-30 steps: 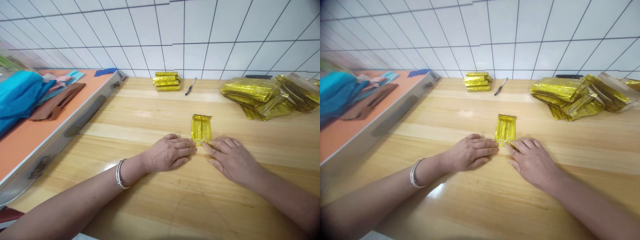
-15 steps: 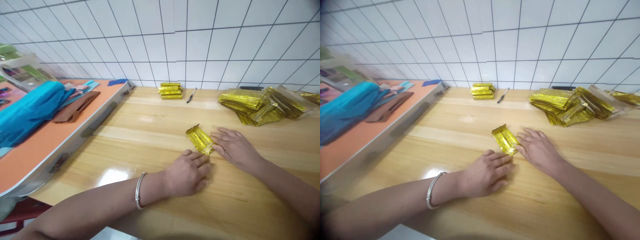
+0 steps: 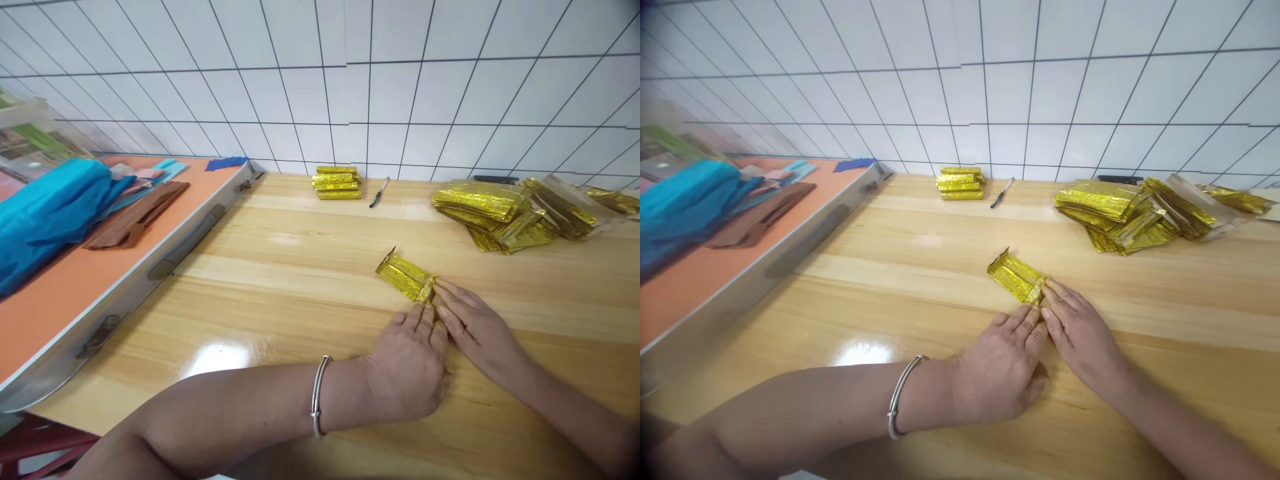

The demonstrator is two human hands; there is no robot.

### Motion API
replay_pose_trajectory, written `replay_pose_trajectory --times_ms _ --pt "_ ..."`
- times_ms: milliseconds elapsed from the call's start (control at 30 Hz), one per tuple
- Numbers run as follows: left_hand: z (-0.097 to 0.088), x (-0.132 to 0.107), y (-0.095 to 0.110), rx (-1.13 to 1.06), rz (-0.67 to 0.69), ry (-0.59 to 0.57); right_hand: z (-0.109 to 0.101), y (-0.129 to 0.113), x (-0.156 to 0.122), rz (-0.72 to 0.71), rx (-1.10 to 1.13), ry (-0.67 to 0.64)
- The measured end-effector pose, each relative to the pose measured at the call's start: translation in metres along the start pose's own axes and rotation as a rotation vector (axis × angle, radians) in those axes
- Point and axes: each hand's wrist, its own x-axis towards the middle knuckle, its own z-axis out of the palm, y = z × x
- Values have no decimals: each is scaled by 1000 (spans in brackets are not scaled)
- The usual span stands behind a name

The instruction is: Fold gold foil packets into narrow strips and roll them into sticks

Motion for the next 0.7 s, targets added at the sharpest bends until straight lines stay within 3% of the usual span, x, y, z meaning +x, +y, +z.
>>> replay_pose_trajectory --times_ms 133,300,400,433,500,567,700 --pt "-1 -2 -4 -175 18 58 6 8 10 -9 2 -21" --pt "-12 -24 -43 -454 76 362 11 16 19 -41 -58 -57" --pt "-15 -34 -85 -443 -225 656 12 16 20 -46 -87 -74" --pt "-14 -33 -99 -422 -324 694 12 15 20 -44 -92 -73" --pt "-11 -26 -120 -426 -383 634 11 14 20 -40 -93 -65" --pt "-7 -14 -132 -428 -357 566 10 13 22 -38 -88 -63" --pt "-5 7 -135 -428 -222 394 8 15 24 -24 -83 -72"
